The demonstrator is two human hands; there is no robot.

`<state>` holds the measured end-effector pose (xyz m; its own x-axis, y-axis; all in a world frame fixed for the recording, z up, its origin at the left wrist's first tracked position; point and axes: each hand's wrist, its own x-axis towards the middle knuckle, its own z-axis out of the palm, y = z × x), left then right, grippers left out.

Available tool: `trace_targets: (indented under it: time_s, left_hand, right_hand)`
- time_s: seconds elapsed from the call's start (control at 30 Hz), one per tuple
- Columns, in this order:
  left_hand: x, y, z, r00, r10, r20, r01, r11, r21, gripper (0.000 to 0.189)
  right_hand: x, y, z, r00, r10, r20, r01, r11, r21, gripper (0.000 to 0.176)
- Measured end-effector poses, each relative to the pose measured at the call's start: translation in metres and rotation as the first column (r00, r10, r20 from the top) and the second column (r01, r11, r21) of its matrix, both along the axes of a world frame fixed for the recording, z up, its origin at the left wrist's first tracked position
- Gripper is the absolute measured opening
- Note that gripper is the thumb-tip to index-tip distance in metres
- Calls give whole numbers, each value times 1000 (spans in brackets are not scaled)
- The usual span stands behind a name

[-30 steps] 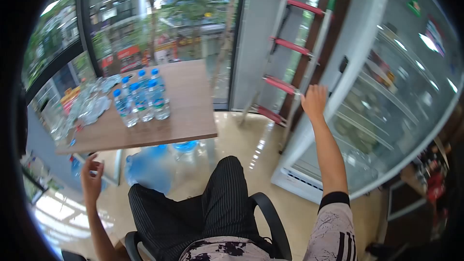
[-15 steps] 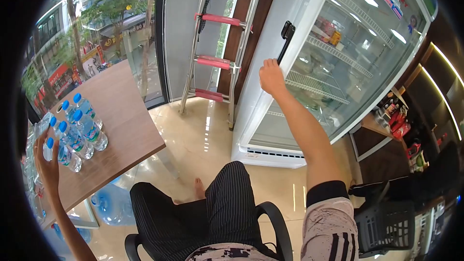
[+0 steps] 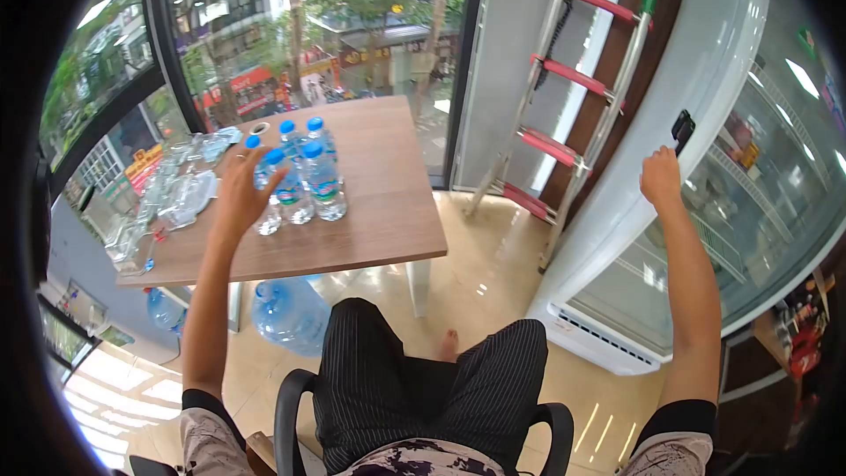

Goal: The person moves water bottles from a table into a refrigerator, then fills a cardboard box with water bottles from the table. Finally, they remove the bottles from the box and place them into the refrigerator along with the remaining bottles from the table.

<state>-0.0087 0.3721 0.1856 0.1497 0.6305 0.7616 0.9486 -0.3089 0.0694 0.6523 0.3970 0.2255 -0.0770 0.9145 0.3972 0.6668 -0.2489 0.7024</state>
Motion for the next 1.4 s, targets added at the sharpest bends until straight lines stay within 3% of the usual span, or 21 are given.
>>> trace_targets:
  time_s: [0.1, 0.3, 0.47, 0.6, 0.67, 0.73, 0.87, 0.93, 0.97, 1.03, 1.13, 1.17, 1.2, 1.23, 1.4]
  left_hand:
    - [5, -7, 3, 999, 46, 19, -44, 995, -94, 50]
    - [12, 0, 7, 997, -34, 68, 39, 997, -73, 55]
    - [24, 15, 13, 999, 34, -3, -34, 992, -118, 60]
    - [29, 25, 10, 997, 54, -58, -66, 971, -232, 60]
    - [32, 30, 12, 994, 67, -92, -88, 965, -249, 60]
    - [32, 42, 5, 987, 94, -127, -118, 974, -195, 58]
    - [37, 48, 6, 978, 76, -197, -115, 973, -200, 59]
    - [36, 52, 7, 965, 130, -229, -176, 965, -194, 58]
    - [31, 56, 7, 965, 113, -238, -172, 955, -243, 57]
    - [17, 68, -2, 984, 49, -174, -89, 969, -230, 57]
    - [17, 67, 2, 989, -40, -145, -4, 956, -294, 48]
    - [18, 66, 2, 982, -80, -168, 36, 968, -250, 42]
    - [6, 81, -12, 961, -100, -259, 88, 994, -59, 36]
    - [16, 73, -9, 976, -134, -171, 118, 988, -104, 33]
    - [4, 92, -13, 971, -154, -185, 131, 983, -132, 29]
  right_hand:
    - [13, 14, -12, 998, 56, -17, -54, 994, 91, 12]
    - [22, 29, -20, 995, 89, -51, -78, 980, 186, 13]
    - [29, 32, -20, 989, 129, -71, -114, 977, 183, 12]
    - [8, 12, -11, 969, 201, -143, -171, 965, 198, 23]
    - [-8, -15, -13, 958, 207, -197, -159, 959, 233, 25]
    - [-25, -47, -10, 936, 340, -88, -301, 905, 300, 30]
    - [-50, -109, -18, 927, 361, -103, -307, 886, 346, 34]
    - [-57, -139, -20, 845, 534, -15, -477, 766, 432, 34]
    - [-64, -153, -20, 865, 502, -22, -446, 788, 424, 34]
    - [-78, -186, -16, 790, 612, 18, -542, 686, 485, 40]
    - [-81, -232, -16, 820, 571, 32, -511, 706, 491, 38]
    - [-82, -247, -17, 813, 582, 27, -522, 706, 478, 38]
    - [-81, -263, -18, 799, 600, 19, -538, 702, 466, 38]
    - [-79, -278, -18, 822, 569, 25, -515, 723, 460, 38]
    - [-74, -345, -22, 821, 565, 78, -526, 698, 487, 33]
